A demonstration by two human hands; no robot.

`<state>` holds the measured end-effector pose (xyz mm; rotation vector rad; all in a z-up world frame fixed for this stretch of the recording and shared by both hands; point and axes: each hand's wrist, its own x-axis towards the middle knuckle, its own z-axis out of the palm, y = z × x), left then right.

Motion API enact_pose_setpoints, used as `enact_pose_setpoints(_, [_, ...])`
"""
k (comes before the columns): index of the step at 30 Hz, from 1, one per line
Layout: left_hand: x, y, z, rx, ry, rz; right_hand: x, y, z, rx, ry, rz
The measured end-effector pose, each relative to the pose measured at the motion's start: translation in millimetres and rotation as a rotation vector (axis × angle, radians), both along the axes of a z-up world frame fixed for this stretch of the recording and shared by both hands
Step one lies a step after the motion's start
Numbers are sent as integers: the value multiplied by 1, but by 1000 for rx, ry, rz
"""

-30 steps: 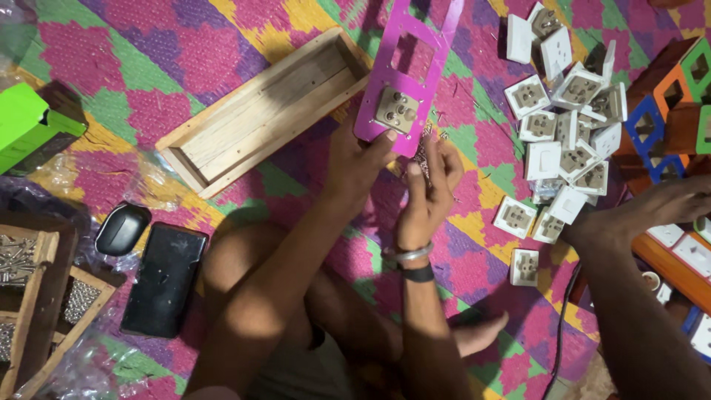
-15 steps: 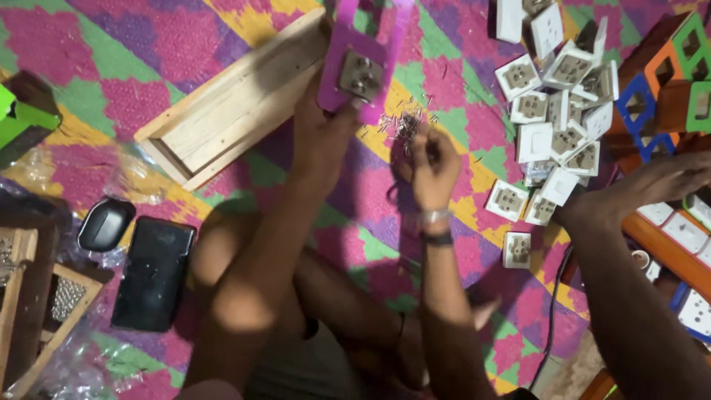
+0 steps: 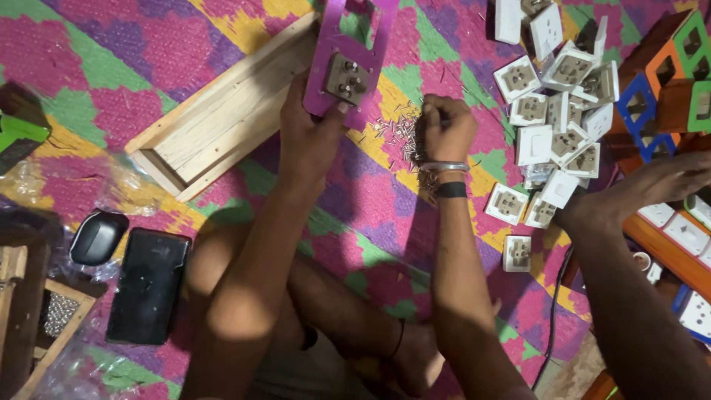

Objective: The person sits on the floor assembling electrical socket strips. They insert metal screws into the back of the sockets and secure them by hand, then attach white plastic covers to the colored frames. The person handles multiple socket units and a pile of screws on a patterned mat.

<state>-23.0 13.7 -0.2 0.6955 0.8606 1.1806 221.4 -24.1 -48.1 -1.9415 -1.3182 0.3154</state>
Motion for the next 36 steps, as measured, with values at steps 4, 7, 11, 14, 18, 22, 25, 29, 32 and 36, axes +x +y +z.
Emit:
enact_pose_setpoints(4, [5, -2, -3, 68, -10, -2, -8, 2, 3, 34, -316, 126])
enact_pose_setpoints(7, [6, 0, -5, 184, 137, 0, -16, 14, 4, -59, -485, 88])
enact_pose_setpoints(11, [6, -4, -7, 211, 342, -14, -15, 20, 0, -108, -526, 107])
enact_pose_setpoints(14, [8, -4, -6, 224, 271, -24, -13, 18, 4, -31, -376, 115])
enact_pose_setpoints(18, [7, -11, -8, 317, 373, -43, -27, 2, 33, 189, 294, 54])
enact_pose_setpoints(22, [12, -17, -18, 356, 448, -69, -39, 3, 82, 144, 699, 206])
enact_pose_setpoints(25, [24, -28, -26, 418, 499, -123, -43, 4, 106, 103, 440, 424])
enact_pose_setpoints(29, [26, -24, -25, 418, 334, -188, -52, 15, 115, -21, 520, 372])
enact_pose_setpoints(32, [26, -23, -19, 405, 189, -214, -52, 11, 112, 12, 761, 276])
enact_pose_setpoints(36, [22, -22, -9, 252, -56, -358, -48, 2, 112, 14, 709, 276])
